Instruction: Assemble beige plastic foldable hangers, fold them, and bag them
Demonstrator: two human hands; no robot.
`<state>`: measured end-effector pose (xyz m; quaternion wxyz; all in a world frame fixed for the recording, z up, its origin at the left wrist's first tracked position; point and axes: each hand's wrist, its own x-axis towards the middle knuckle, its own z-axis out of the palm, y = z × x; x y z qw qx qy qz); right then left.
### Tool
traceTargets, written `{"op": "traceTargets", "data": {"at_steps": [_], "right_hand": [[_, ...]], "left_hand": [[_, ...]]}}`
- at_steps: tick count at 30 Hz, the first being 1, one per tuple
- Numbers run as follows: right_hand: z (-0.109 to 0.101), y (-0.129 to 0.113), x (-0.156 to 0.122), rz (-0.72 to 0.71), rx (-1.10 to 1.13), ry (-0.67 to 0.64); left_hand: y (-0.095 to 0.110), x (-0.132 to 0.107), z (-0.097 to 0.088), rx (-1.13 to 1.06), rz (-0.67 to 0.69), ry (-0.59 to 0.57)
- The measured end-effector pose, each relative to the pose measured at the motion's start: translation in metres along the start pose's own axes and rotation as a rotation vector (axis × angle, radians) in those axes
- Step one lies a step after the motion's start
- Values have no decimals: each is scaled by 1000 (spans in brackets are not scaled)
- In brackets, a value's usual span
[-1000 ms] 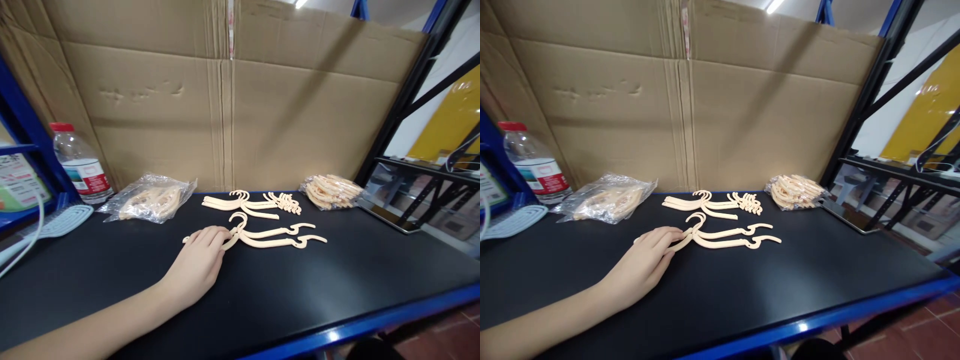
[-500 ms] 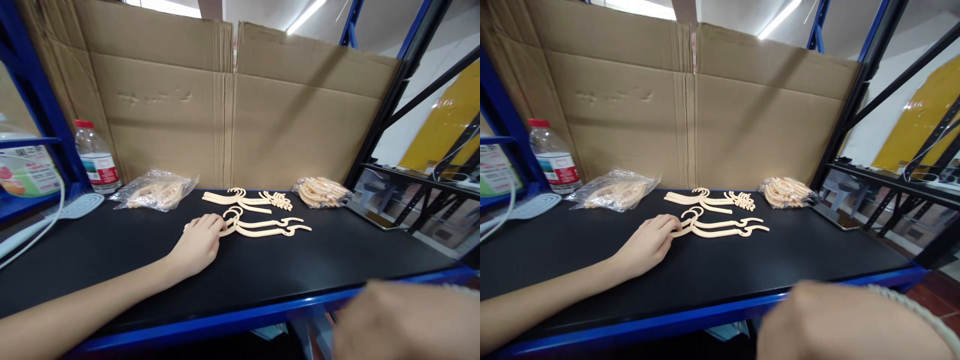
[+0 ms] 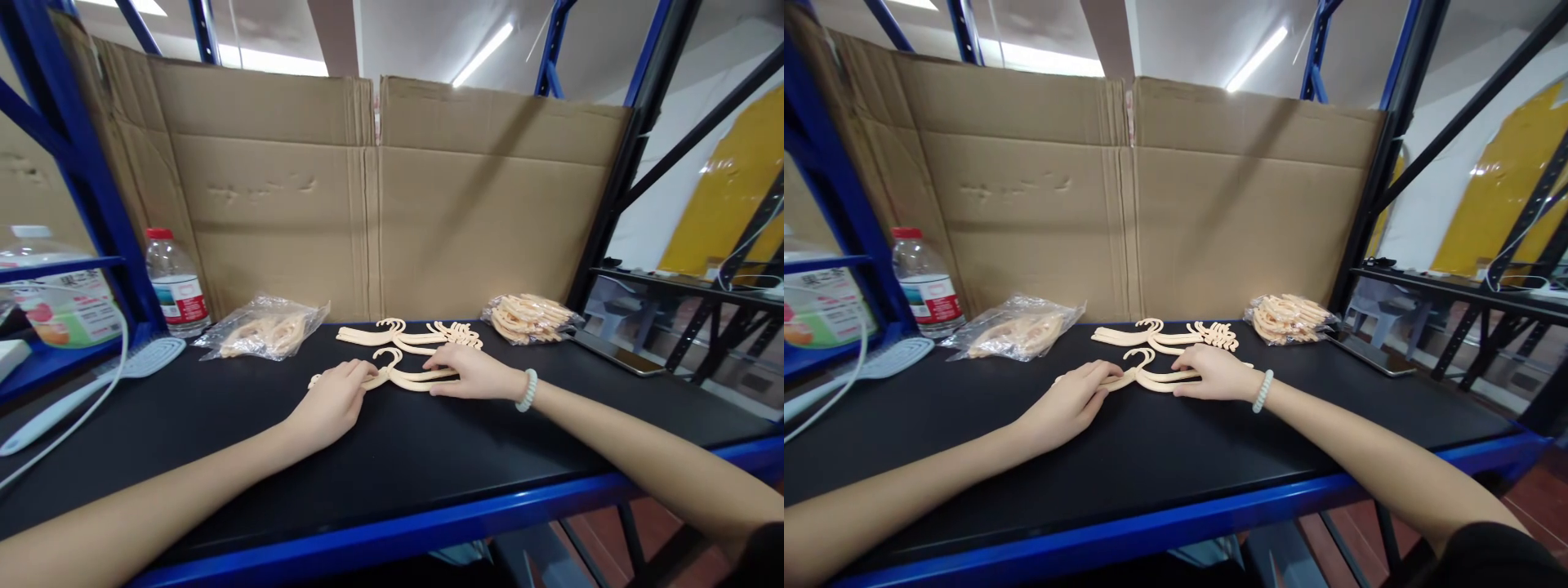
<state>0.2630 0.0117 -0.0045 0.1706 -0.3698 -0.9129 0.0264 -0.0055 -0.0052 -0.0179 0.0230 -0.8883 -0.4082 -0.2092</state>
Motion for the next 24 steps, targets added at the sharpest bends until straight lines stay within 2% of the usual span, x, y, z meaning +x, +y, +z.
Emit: {"op": "traceTargets", "data": {"at_steps": [8, 11, 13, 15, 19, 24], "right_hand": [[0, 6, 0, -39, 73, 38], [-10, 27, 1, 62, 76, 128], [-19, 47, 2, 168, 32, 211], [-28, 70, 1, 241, -10, 237], [-32, 104, 3, 268, -62, 188], [-23, 115, 13, 214, -107, 86]], "left_hand": [[-3, 1, 4, -137, 30, 15], [-7, 3, 6, -143, 5, 13], [-12, 5, 5, -143, -4, 23], [-19, 10, 2, -147, -6, 42], [-40, 26, -5, -100, -1, 45], [-68, 54, 0, 42, -54, -56]]}}
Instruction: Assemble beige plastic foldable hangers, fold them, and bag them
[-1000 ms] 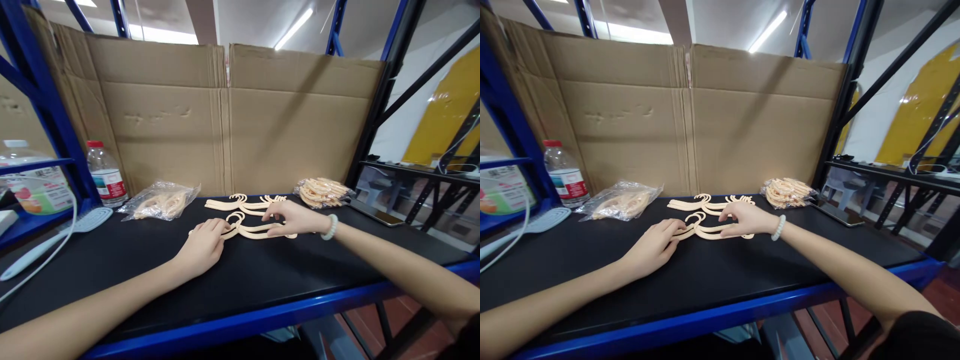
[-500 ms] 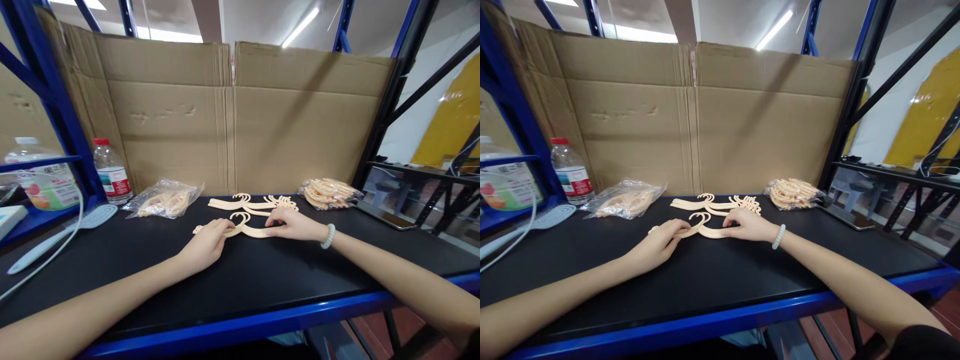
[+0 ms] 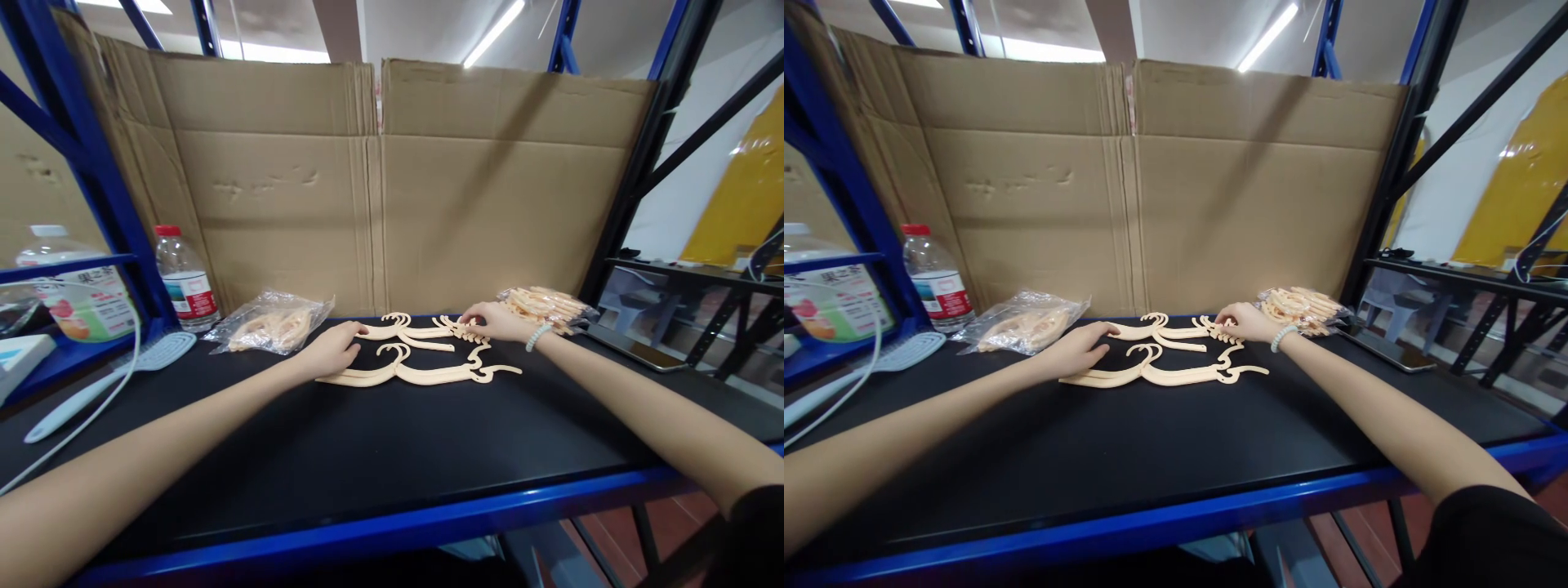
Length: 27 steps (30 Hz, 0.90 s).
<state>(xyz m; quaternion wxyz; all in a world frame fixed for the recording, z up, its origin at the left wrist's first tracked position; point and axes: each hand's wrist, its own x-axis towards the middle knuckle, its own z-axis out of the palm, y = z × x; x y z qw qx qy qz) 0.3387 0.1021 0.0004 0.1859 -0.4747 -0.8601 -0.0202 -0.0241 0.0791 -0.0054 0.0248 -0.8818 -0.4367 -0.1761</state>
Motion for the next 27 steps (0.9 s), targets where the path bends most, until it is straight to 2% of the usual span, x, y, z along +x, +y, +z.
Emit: {"op": "traceTargets", "data": {"at_steps": [4, 9, 20, 24, 27], "right_hand": [[6, -5, 1, 7, -27, -58], [11, -6, -3, -24, 13, -100], [21, 6, -4, -48, -26, 81], [20, 6, -5, -62, -45, 232], [16, 4, -5, -16, 18, 381]], "left_hand": [[-11, 18, 11, 38, 1, -25], [-15, 23, 20, 47, 5, -12], [-10, 22, 25, 27, -26, 40], [-9, 23, 25, 3, -22, 58], [-6, 22, 22, -18, -51, 93]]}}
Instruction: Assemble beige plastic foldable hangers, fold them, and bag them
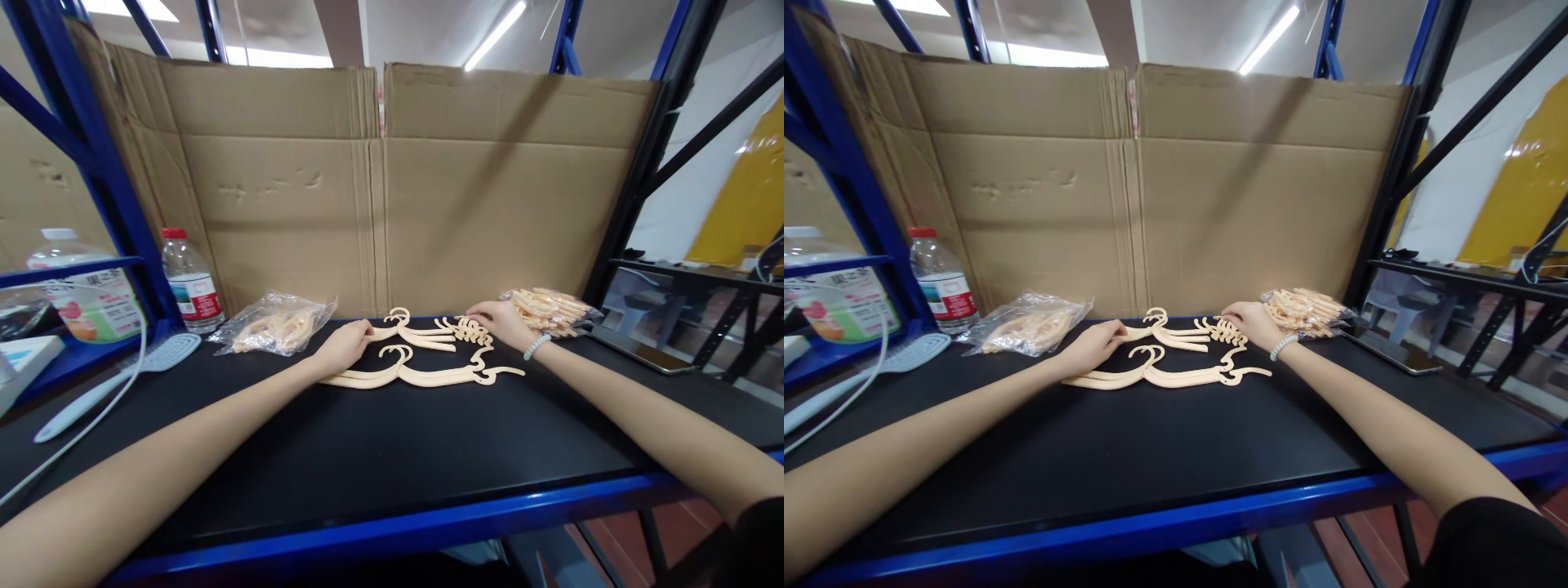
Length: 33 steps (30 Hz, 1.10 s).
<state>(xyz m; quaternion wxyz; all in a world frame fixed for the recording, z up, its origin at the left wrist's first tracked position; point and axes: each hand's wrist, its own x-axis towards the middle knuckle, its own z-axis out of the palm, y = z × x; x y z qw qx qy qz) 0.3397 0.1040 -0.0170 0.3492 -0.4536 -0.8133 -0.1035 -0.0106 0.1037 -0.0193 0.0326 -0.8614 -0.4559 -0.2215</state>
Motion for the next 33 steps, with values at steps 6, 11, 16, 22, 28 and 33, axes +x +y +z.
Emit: {"op": "traceTargets", "data": {"at_steps": [6, 11, 16, 22, 28, 33], "right_hand": [[-20, -18, 3, 292, 360, 212], [-38, -49, 0, 401, 802, 317], [-36, -76, -18, 506, 1050, 244], [-24, -82, -32, 704, 1216, 149], [-22, -79, -35, 727, 1398, -55], [-23, -84, -36, 692, 1406, -138]], "left_hand": [[18, -10, -27, -53, -20, 105], [39, -33, -46, -156, 35, 175], [43, -60, -38, -259, 96, 157], [38, -69, -22, -286, 85, 116], [36, -72, -23, -245, 106, 130], [39, -73, -25, -204, 101, 135]]}}
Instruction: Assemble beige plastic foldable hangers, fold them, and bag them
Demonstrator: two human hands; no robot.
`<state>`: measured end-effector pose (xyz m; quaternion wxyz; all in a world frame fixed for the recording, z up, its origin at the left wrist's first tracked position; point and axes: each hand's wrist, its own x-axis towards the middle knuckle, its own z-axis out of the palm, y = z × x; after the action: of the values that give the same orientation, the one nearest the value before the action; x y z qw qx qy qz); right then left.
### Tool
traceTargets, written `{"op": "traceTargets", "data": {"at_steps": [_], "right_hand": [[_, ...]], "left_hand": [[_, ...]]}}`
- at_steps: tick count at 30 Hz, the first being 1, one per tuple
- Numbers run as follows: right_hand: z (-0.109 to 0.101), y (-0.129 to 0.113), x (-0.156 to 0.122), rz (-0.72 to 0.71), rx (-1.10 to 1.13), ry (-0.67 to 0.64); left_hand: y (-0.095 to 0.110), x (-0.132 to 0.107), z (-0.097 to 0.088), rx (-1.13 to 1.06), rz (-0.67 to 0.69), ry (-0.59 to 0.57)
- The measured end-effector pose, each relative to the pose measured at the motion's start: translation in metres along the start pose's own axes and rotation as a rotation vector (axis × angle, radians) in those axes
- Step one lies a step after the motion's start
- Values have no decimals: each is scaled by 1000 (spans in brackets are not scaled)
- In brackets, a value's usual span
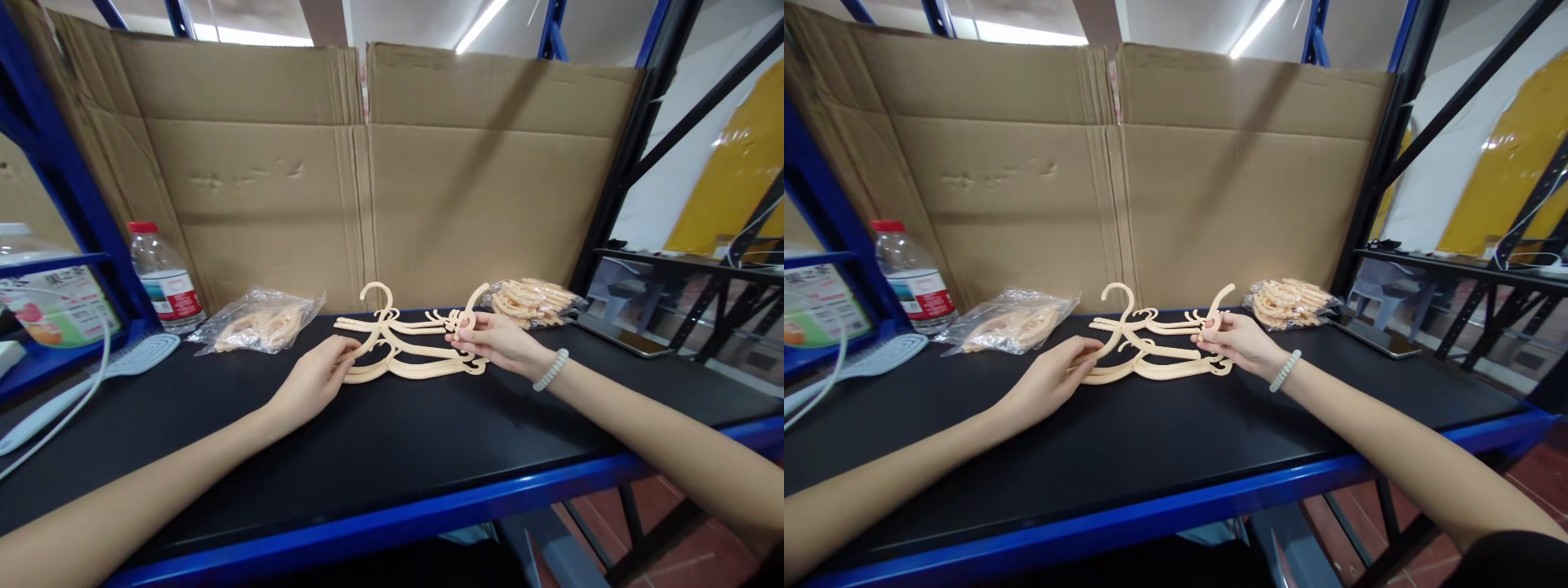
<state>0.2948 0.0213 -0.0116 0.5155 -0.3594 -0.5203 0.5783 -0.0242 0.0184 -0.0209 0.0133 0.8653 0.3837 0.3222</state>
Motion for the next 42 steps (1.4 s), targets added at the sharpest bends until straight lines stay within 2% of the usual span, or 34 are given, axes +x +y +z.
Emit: {"op": "traceTargets", "data": {"at_steps": [6, 11, 21, 32, 42], "right_hand": [[0, -5, -1, 11, -163, -63], [-1, -8, -2, 78, -154, -165], [7, -10, -9, 221, -92, -203], [8, -11, -10, 234, -126, -242], [9, -1, -9, 99, -151, -151]], "left_hand": [[-2, -2, 0, -17, -9, 0], [2, -1, -3, 0, -7, 3], [8, 0, -6, 10, -4, 8], [10, -2, -8, 14, -2, 38], [12, -2, -8, 0, -5, 14]]}}
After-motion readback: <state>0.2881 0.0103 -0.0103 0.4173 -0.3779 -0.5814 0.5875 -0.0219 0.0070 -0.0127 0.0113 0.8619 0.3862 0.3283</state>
